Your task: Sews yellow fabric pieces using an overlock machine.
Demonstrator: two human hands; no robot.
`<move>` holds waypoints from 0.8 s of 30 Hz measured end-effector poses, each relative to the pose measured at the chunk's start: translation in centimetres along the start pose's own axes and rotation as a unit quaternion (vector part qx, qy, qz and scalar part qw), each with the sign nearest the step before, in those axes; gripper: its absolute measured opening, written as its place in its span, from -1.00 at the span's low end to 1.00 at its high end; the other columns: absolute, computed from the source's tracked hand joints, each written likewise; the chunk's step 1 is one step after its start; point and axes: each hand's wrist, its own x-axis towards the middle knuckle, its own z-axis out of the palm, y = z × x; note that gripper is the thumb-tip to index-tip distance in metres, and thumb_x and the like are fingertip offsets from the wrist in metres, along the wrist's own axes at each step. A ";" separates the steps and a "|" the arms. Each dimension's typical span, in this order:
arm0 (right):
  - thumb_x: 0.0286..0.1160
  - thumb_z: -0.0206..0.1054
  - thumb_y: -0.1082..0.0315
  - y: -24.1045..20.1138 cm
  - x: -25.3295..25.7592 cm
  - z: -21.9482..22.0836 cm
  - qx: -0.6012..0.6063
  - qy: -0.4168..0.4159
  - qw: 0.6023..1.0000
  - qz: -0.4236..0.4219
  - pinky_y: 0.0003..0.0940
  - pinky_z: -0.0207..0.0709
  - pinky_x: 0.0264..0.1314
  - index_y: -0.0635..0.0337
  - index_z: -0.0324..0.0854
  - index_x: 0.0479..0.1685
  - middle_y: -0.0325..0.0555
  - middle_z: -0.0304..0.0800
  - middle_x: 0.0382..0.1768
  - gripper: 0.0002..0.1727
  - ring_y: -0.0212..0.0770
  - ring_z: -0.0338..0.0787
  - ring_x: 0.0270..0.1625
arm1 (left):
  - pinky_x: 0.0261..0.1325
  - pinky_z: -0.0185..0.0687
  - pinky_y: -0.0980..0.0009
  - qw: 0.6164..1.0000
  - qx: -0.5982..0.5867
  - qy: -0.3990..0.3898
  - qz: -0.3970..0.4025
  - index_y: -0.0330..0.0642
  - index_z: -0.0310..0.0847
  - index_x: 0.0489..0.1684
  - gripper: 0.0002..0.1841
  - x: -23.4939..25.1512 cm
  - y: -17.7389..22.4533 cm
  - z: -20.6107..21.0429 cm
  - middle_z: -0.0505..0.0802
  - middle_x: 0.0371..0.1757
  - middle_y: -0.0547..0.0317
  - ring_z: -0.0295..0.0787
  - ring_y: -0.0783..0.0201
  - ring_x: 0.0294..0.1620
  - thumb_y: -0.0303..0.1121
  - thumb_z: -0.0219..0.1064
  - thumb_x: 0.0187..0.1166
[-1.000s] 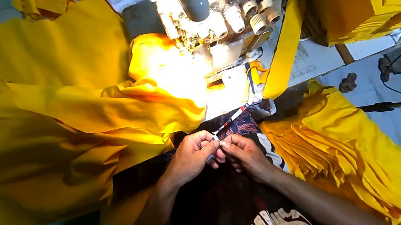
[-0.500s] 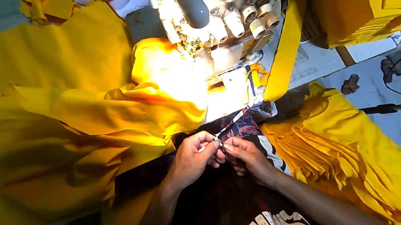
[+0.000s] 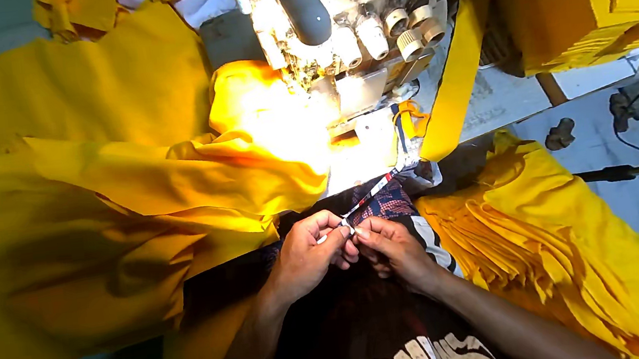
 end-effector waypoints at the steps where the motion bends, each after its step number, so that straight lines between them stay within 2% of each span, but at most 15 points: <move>1: 0.80 0.18 0.19 0.0 0.0 0.1 -0.006 0.004 1.000 0.000 -0.57 0.26 -0.66 0.18 0.62 -0.11 -0.27 0.50 -0.59 -0.75 -0.45 0.40 -0.66 | -0.25 0.93 0.30 1.000 0.000 -0.001 -0.001 -0.33 0.61 -0.07 -0.88 0.0 -0.1 0.0 0.91 -0.35 -0.01 0.94 0.14 -0.39 -0.47 0.19 0.77; 5: 0.81 0.18 0.18 -0.1 0.1 0.2 -0.009 0.021 1.000 0.002 -0.56 0.26 -0.67 0.19 0.63 -0.11 -0.25 0.51 -0.59 -0.73 -0.44 0.41 -0.67 | -0.25 0.93 0.30 1.000 0.005 -0.004 -0.004 -0.33 0.63 -0.08 -0.87 -0.1 -0.5 0.1 0.92 -0.34 -0.01 0.94 0.13 -0.38 -0.45 0.20 0.76; 8: 0.81 0.12 0.14 0.0 0.0 0.1 0.001 0.025 1.000 -0.017 -0.58 0.26 -0.66 0.17 0.60 -0.05 -0.32 0.47 -0.59 -0.72 -0.48 0.38 -0.66 | -0.14 0.93 0.28 0.999 0.011 0.033 0.028 -0.31 0.72 -0.07 -0.82 -0.1 -0.9 -0.1 0.93 -0.23 0.02 0.94 0.15 -0.28 -0.42 0.21 0.75; 11: 0.69 0.33 0.12 0.3 0.3 0.0 -0.041 0.039 0.994 -0.092 -0.62 0.31 -0.52 0.20 0.63 0.04 -0.38 0.49 -0.52 -0.70 -0.53 0.41 -0.55 | 0.04 0.79 0.35 0.994 -0.002 0.087 0.062 -0.24 0.85 -0.03 -0.75 0.0 -1.5 -0.1 0.91 -0.09 0.08 0.85 0.26 -0.10 -0.34 0.23 0.74; 13: 0.58 0.44 0.20 -0.2 0.5 0.5 -0.078 0.051 0.987 -0.128 -0.62 0.35 -0.50 0.25 0.68 0.07 -0.38 0.51 -0.55 -0.70 -0.54 0.43 -0.55 | 0.13 0.76 0.34 0.991 -0.030 0.100 0.085 -0.27 0.86 -0.03 -0.75 0.1 -1.6 0.2 0.91 -0.02 0.04 0.84 0.25 -0.01 -0.35 0.23 0.74; 17: 0.55 0.43 0.38 -1.1 1.4 1.5 -0.141 0.096 0.967 -0.191 -0.67 0.35 -0.55 0.27 0.75 -0.16 -0.39 0.59 -0.62 -0.88 -0.59 0.44 -0.61 | 0.31 0.75 0.27 0.980 -0.021 0.129 0.153 -0.31 0.82 0.11 -0.74 0.1 -1.3 1.1 0.88 0.17 -0.02 0.82 0.15 0.19 -0.38 0.26 0.72; 19: 0.54 0.44 0.39 -1.6 1.9 1.8 -0.167 0.132 0.951 -0.224 -0.68 0.38 -0.56 0.28 0.77 -0.18 -0.36 0.65 -0.59 -0.89 -0.59 0.47 -0.61 | 0.22 0.82 0.32 0.955 0.042 0.212 0.205 -0.29 0.77 0.18 -0.74 -0.1 -1.1 1.5 0.88 0.11 0.04 0.86 0.19 0.11 -0.39 0.31 0.67; 21: 0.52 0.45 0.40 -2.2 2.5 1.8 -0.182 0.163 0.935 -0.258 -0.69 0.42 -0.52 0.29 0.77 -0.19 -0.34 0.69 -0.54 -0.89 -0.60 0.52 -0.57 | 0.03 0.84 0.41 0.922 0.092 0.286 0.245 -0.26 0.77 0.02 -0.82 -0.4 -0.9 1.5 0.88 -0.08 0.15 0.86 0.30 -0.08 -0.38 0.36 0.62; 23: 0.51 0.45 0.40 -2.4 2.9 1.7 -0.206 0.182 0.913 -0.300 -0.70 0.45 -0.49 0.30 0.77 -0.21 -0.34 0.71 -0.52 -0.89 -0.61 0.54 -0.54 | -0.22 0.77 0.49 0.930 0.083 0.279 0.225 -0.21 0.76 -0.17 -0.86 -0.9 -0.4 1.4 0.85 -0.32 0.24 0.79 0.38 -0.34 -0.34 0.34 0.66; 24: 0.51 0.46 0.41 -2.3 3.0 1.7 -0.221 0.181 0.903 -0.321 -0.69 0.51 -0.44 0.31 0.78 -0.21 -0.30 0.75 -0.48 -0.88 -0.60 0.60 -0.50 | -0.23 0.80 0.44 0.950 0.050 0.242 0.190 -0.24 0.77 -0.16 -0.81 -1.2 -0.2 1.3 0.86 -0.33 0.19 0.81 0.33 -0.36 -0.31 0.31 0.69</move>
